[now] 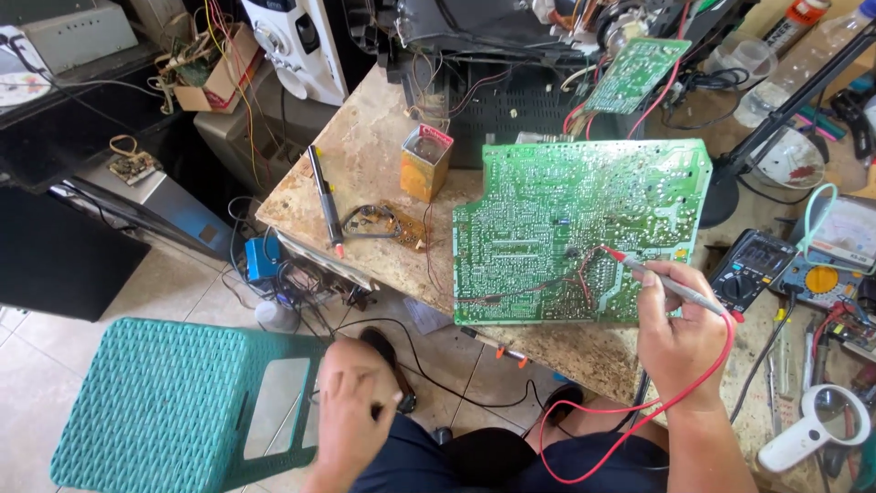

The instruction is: The person is repairing a television circuit board by soldering components and using a multimeter to test electrical connections.

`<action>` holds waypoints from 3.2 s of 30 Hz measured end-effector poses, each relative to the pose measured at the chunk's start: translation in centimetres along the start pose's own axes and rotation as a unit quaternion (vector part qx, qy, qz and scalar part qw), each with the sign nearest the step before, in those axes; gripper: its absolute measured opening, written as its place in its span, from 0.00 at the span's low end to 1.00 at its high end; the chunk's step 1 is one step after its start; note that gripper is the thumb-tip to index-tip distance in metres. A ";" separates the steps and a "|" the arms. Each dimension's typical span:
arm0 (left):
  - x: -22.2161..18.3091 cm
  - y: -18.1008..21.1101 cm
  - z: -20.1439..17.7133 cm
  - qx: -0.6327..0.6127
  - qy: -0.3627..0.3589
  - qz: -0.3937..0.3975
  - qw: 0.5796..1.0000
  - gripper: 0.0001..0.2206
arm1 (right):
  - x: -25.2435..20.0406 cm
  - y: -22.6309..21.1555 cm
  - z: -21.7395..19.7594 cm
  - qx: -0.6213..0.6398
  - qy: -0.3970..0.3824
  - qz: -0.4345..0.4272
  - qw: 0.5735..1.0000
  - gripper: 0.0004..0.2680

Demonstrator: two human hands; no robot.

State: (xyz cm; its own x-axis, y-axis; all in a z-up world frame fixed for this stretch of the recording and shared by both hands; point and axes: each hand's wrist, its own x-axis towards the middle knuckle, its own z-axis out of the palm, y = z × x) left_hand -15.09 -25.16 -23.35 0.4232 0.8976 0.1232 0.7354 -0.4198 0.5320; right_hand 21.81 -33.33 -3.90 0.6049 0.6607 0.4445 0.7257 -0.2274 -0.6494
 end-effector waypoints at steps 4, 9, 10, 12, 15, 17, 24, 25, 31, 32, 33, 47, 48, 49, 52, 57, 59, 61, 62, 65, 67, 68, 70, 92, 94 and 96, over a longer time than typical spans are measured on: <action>-2.6 -2.3 3.5 0.168 -0.103 0.015 0.980 0.18 | -0.1 0.3 0.4 0.015 0.019 -0.022 0.999 0.04; -1.4 -2.6 5.5 0.233 -0.147 0.047 0.960 0.17 | 0.3 -0.8 -0.5 -0.007 0.040 -0.035 0.999 0.04; -1.2 -2.5 5.6 0.232 -0.156 0.054 0.959 0.15 | 0.3 -0.9 -0.7 -0.014 0.032 -0.023 0.999 0.04; -0.5 -1.9 5.0 0.232 -0.167 0.062 0.956 0.13 | 0.4 -1.1 -0.8 -0.021 0.024 -0.008 0.999 0.05; 0.9 -1.0 3.4 0.085 -0.150 -0.035 0.984 0.10 | 0.6 -1.1 -0.8 -0.008 0.018 0.000 1.000 0.06; 2.1 -1.2 2.4 -0.102 -0.123 -0.171 0.972 0.08 | 0.6 -1.1 -0.8 -0.019 0.015 -0.006 1.000 0.06; 5.0 0.3 -2.3 -0.171 -0.089 -0.332 0.923 0.18 | 0.5 -0.5 -0.8 -0.003 0.013 -0.020 1.000 0.05; 5.1 0.6 -2.6 -0.179 -0.079 -0.329 0.924 0.18 | 0.6 -0.5 -0.8 0.014 0.014 -0.024 1.000 0.05; 4.7 0.8 -1.6 -0.168 -0.072 -0.332 0.926 0.17 | 0.3 -0.1 -0.6 0.014 0.051 -0.064 0.997 0.05; 4.6 0.9 -1.5 -0.172 -0.073 -0.332 0.924 0.17 | 0.2 -0.1 -0.6 -0.004 0.049 -0.069 0.996 0.06; 4.6 0.9 -1.4 -0.172 -0.074 -0.331 0.925 0.17 | 0.2 0.0 -0.6 -0.005 0.050 -0.069 0.996 0.06; 4.5 0.4 -1.5 -0.148 -0.069 -0.347 0.923 0.17 | 0.1 0.0 -0.4 0.008 0.042 -0.051 0.998 0.05; 4.6 0.4 -1.6 -0.149 -0.069 -0.348 0.923 0.17 | 0.2 -0.1 -0.5 0.008 0.041 -0.051 0.998 0.05; 4.7 0.4 -1.7 -0.154 -0.060 -0.344 0.924 0.17 | 0.2 -0.2 -0.6 -0.007 0.036 -0.044 0.998 0.05; 5.0 -0.2 -1.7 -0.178 -0.019 -0.332 0.926 0.18 | 0.2 -0.3 -0.9 -0.029 0.026 -0.034 0.999 0.05; 6.2 -3.2 -1.2 -0.189 0.115 -0.298 0.929 0.15 | 0.0 1.7 -0.3 0.007 0.028 -0.087 0.996 0.05; 7.5 -3.3 -1.9 -0.175 0.111 -0.286 0.936 0.16 | -0.1 0.8 -0.3 0.023 0.015 -0.028 0.999 0.04; 8.4 -3.4 -2.5 -0.172 0.125 -0.283 0.935 0.16 | -0.2 0.9 -0.2 0.030 0.008 -0.030 0.999 0.05; 8.9 -3.3 -2.8 -0.169 0.135 -0.275 0.937 0.16 | -0.3 1.1 -0.2 0.033 0.006 -0.028 0.999 0.05; 10.1 -3.8 -3.0 -0.167 0.161 -0.256 0.939 0.15 | -0.3 0.9 -0.1 0.030 0.005 -0.024 0.999 0.05; 10.7 -4.0 -3.0 -0.170 0.156 -0.266 0.936 0.16 | -0.3 0.7 -0.2 0.032 0.006 -0.022 0.999 0.05; 11.1 -4.1 -3.1 -0.172 0.150 -0.278 0.933 0.17 | -0.3 0.6 -0.2 0.035 0.005 -0.019 0.999 0.05; 11.4 -3.4 -3.7 -0.175 0.143 -0.283 0.932 0.17 | -0.2 0.8 -0.1 0.036 0.006 -0.016 0.999 0.05; 11.9 -4.3 -3.0 -0.161 0.157 -0.264 0.938 0.16 | 0.0 1.1 -0.1 0.022 0.009 -0.022 0.999 0.04; 11.9 -4.2 -3.0 -0.163 0.159 -0.263 0.937 0.16 | 0.0 0.9 -0.1 0.024 0.009 -0.023 0.999 0.04; 11.9 -3.8 -3.3 -0.165 0.161 -0.262 0.937 0.16 | 0.1 0.9 -0.1 0.027 0.010 -0.024 0.999 0.04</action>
State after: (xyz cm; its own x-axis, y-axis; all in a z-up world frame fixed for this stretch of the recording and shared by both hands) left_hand -14.59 -12.43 -21.20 -0.1713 0.9852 -0.0081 0.5720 0.1061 0.8133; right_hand 22.55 -33.57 -4.34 0.5774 0.6546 0.4880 0.7352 -0.1568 -0.6595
